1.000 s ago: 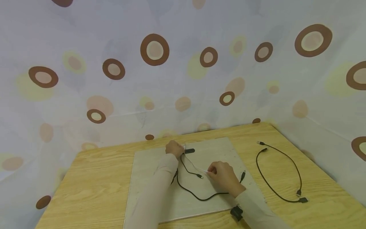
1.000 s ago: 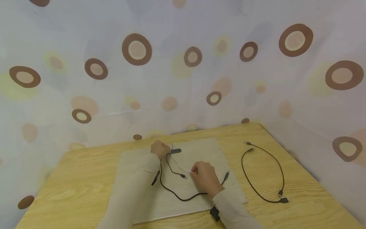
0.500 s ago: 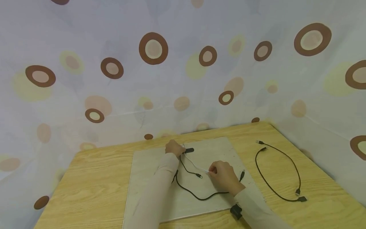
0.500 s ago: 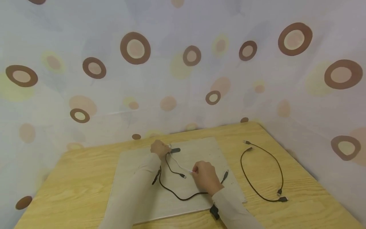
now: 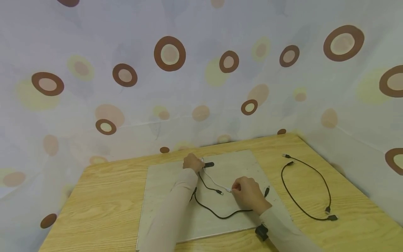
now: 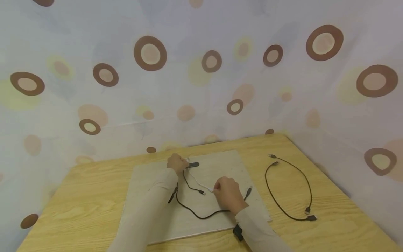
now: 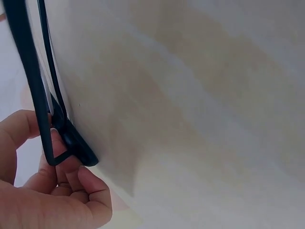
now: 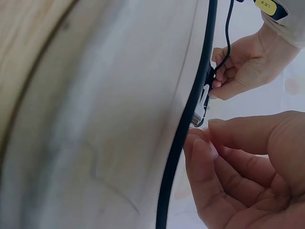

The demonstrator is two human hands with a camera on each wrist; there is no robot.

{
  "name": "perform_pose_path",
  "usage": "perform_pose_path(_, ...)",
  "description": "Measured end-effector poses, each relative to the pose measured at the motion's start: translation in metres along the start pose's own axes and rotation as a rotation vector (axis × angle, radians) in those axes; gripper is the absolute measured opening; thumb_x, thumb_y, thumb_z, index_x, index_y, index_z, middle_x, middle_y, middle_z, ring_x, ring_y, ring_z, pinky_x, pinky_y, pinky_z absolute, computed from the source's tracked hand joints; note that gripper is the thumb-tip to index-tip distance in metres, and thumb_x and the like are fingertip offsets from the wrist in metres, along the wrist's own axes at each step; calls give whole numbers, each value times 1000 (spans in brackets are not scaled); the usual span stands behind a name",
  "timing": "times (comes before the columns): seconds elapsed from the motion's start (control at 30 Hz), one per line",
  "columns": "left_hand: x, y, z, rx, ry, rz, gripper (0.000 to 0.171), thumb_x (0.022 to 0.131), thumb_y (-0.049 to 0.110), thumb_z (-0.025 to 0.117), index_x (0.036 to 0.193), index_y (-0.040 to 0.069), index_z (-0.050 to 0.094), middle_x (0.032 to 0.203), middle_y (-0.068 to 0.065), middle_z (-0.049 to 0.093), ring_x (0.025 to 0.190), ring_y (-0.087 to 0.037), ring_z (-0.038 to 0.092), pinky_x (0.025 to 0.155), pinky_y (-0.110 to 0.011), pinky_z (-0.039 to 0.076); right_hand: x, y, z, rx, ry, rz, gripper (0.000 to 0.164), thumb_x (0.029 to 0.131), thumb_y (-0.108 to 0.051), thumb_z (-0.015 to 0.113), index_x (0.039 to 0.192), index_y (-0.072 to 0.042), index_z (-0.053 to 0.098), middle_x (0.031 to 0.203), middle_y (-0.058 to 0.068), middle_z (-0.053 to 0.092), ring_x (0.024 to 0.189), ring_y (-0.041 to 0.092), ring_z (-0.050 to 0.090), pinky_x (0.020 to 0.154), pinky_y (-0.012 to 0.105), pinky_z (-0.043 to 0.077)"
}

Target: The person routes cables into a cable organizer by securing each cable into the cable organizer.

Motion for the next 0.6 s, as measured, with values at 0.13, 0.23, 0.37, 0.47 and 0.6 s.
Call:
perform_pose_path(0.13, 1, 1, 0, 61, -24, -11, 14, 76, 16, 66, 78, 3, 62, 74, -10, 60, 67, -25, 56, 60, -37, 45, -1, -1, -2, -10, 1, -9, 7, 76, -8, 65, 70, -11, 64, 63, -5, 56, 57, 9, 49, 52, 26, 41)
perform_pose_path(0.23, 0, 3, -2, 114, -51, 9, 21, 80, 23, 63, 84, 3, 61, 82, -12, 61, 75, -28, 57, 67, -41, 44, 0, -3, -3, -22, 11, -29, 6, 77, -12, 66, 72, -13, 64, 63, -7, 56, 55, 7, 49, 52, 25, 40)
perform_pose_path(0.37, -7, 7, -8, 108, -99, 61, 22, 83, 25, 60, 82, 3, 63, 84, -11, 62, 75, -25, 57, 65, -39, 45, -2, -7, -10, 2, 40, -98, 5, 80, -16, 65, 76, -13, 65, 65, -7, 57, 56, 5, 48, 51, 23, 40)
perform_pose_path(0.47, -14, 12, -14, 58, -128, 136, 20, 83, 20, 58, 75, 3, 65, 81, -7, 62, 65, -19, 53, 57, -32, 43, -4, -7, -20, 44, 60, -150, 7, 82, -17, 63, 80, -11, 66, 66, -7, 58, 56, 4, 49, 51, 23, 40)
perform_pose_path(0.6, -28, 21, -23, -5, -171, 255, 23, 83, 14, 53, 64, 4, 61, 71, -3, 56, 58, -14, 43, 51, -26, 37, -3, 3, -42, 79, 81, -162, 10, 85, -18, 59, 84, -12, 66, 66, -9, 60, 54, 2, 51, 48, 22, 41)
Point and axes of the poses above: each hand's wrist, its own x-axis towards the middle knuckle, its own z-axis out of the palm, y = z × x, the point moved 5 cm from there along x, towards the middle knuckle
